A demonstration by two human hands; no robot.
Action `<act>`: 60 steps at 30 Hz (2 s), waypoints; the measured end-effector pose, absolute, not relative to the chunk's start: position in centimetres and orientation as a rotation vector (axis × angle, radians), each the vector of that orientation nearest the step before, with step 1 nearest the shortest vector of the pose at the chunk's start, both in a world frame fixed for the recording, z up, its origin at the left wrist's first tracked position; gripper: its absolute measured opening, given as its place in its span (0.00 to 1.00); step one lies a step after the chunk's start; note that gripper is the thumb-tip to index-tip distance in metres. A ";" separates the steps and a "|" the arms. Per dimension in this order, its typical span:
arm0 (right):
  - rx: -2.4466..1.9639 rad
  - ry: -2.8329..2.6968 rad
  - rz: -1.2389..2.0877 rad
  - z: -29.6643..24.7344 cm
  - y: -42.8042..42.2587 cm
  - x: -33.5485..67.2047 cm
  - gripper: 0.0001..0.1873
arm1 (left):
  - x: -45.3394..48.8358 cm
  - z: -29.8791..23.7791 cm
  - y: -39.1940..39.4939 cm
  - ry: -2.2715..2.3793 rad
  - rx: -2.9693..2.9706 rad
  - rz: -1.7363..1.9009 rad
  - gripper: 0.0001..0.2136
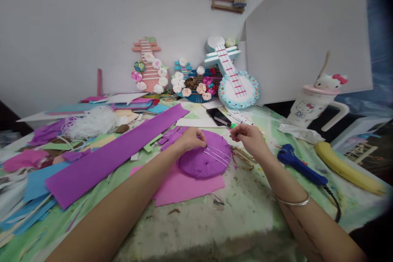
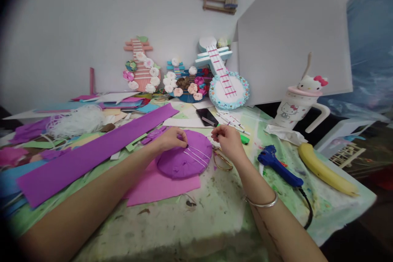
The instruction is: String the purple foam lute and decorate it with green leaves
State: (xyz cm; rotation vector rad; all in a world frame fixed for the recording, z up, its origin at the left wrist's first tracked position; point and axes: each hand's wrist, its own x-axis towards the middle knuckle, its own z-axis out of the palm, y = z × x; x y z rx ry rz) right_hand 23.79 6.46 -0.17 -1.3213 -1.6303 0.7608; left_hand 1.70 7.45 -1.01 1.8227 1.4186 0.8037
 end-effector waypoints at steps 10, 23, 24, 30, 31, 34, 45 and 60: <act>-1.590 -1.955 0.483 -0.6 6.2 23.4 0.11 | 1.4 -1.2 7.3 1.208 1.992 0.852 0.09; -1.691 -1.943 0.649 -0.5 5.7 23.1 0.08 | 1.3 -0.8 6.1 1.375 2.264 0.824 0.10; -1.693 -1.920 0.679 -0.7 5.7 23.2 0.08 | 1.2 -0.6 5.9 1.356 2.301 0.820 0.11; -1.645 -1.693 0.940 -1.7 6.2 23.2 0.14 | 0.3 -0.3 4.6 1.283 2.589 0.746 0.14; -1.625 -1.646 1.001 -1.7 6.2 23.2 0.15 | 0.2 -0.5 4.5 1.293 2.612 0.744 0.14; -1.550 -1.509 1.182 -1.3 5.8 22.7 0.17 | -0.1 -0.9 4.5 1.355 2.591 0.782 0.14; -1.110 -1.324 1.578 -0.1 3.8 20.6 0.12 | -1.9 0.6 1.9 1.326 2.316 1.094 0.12; -0.946 -1.576 0.719 5.1 0.1 19.2 0.10 | -3.0 2.6 -1.7 1.102 1.463 1.774 0.05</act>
